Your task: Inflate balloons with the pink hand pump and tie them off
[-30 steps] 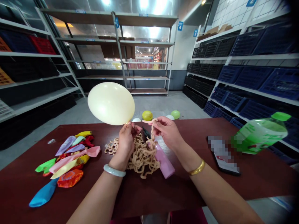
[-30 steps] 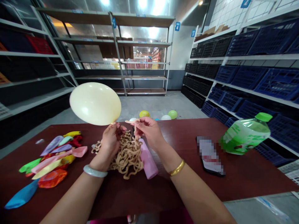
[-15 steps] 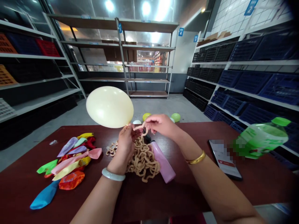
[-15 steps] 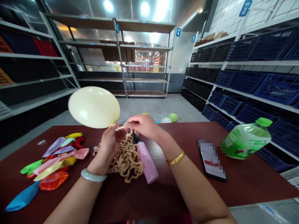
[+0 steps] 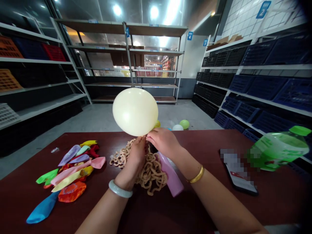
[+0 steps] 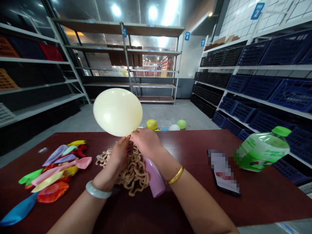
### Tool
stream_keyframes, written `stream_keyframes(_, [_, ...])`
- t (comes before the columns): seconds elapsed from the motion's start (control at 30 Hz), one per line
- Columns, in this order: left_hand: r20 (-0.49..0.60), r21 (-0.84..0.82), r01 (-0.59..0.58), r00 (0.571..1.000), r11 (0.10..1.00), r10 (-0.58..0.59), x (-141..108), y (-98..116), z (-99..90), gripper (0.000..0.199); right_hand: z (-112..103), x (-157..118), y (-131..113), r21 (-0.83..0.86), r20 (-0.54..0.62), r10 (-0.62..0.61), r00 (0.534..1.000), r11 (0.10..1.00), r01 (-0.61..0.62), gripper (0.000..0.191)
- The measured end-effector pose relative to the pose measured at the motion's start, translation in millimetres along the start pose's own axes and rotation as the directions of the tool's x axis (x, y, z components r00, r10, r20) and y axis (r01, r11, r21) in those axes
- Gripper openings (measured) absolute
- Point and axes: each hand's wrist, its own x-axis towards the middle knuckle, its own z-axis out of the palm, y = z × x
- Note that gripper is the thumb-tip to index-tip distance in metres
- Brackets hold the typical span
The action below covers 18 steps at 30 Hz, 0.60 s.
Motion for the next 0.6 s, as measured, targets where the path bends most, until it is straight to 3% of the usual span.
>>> stream_keyframes(0.13, [0.092, -0.007, 0.141, 0.986, 0.99, -0.14, -3, 9, -0.7, 0.037, -8, 0, 14, 0.007, 0.002, -0.009, 1.0, 1.0, 0.009, 0.018])
stream_keyframes(0.2, [0.103, -0.001, 0.153, 0.983, 0.988, -0.152, -3, 13, -2.1, 0.035, -16, -1, 22, 0.019, 0.003, 0.021, 1.0, 1.0, -0.021, 0.018])
stream_keyframes(0.3, [0.04, 0.091, 0.025, 0.999, 0.996, -0.029, 1, 12, -4.6, 0.029, -27, -2, 24, 0.052, -0.015, 0.094, 0.995, 0.994, -0.094, 0.018])
stream_keyframes(0.37, [0.001, 0.233, -0.123, 0.992, 0.965, 0.126, 3, 9, -5.8, 0.028, -30, -3, 18, 0.215, -0.031, 0.153, 0.988, 0.966, -0.143, 0.012])
stream_keyframes(0.43, [0.022, 0.349, -0.249, 0.966, 0.903, 0.258, 5, 5, -6.8, 0.028, -30, -3, 8, 0.489, -0.023, 0.207, 0.978, 0.855, -0.17, 0.003])
stream_keyframes(0.5, [0.108, 0.376, -0.334, 0.942, 0.865, 0.317, 6, 1, -7.4, 0.024, -27, -2, -3, 0.715, 0.024, 0.223, 0.974, 0.678, -0.173, 0.004])
stream_keyframes(0.57, [0.182, 0.332, -0.367, 0.929, 0.869, 0.323, 6, -5, -7.0, 0.02, -24, 3, -11, 0.805, 0.057, 0.207, 0.977, 0.569, -0.168, 0.006])
stream_keyframes(0.6, [0.183, 0.283, -0.354, 0.932, 0.892, 0.312, 6, -9, -6.2, 0.019, -22, 7, -15, 0.81, 0.065, 0.194, 0.979, 0.563, -0.165, 0.005])
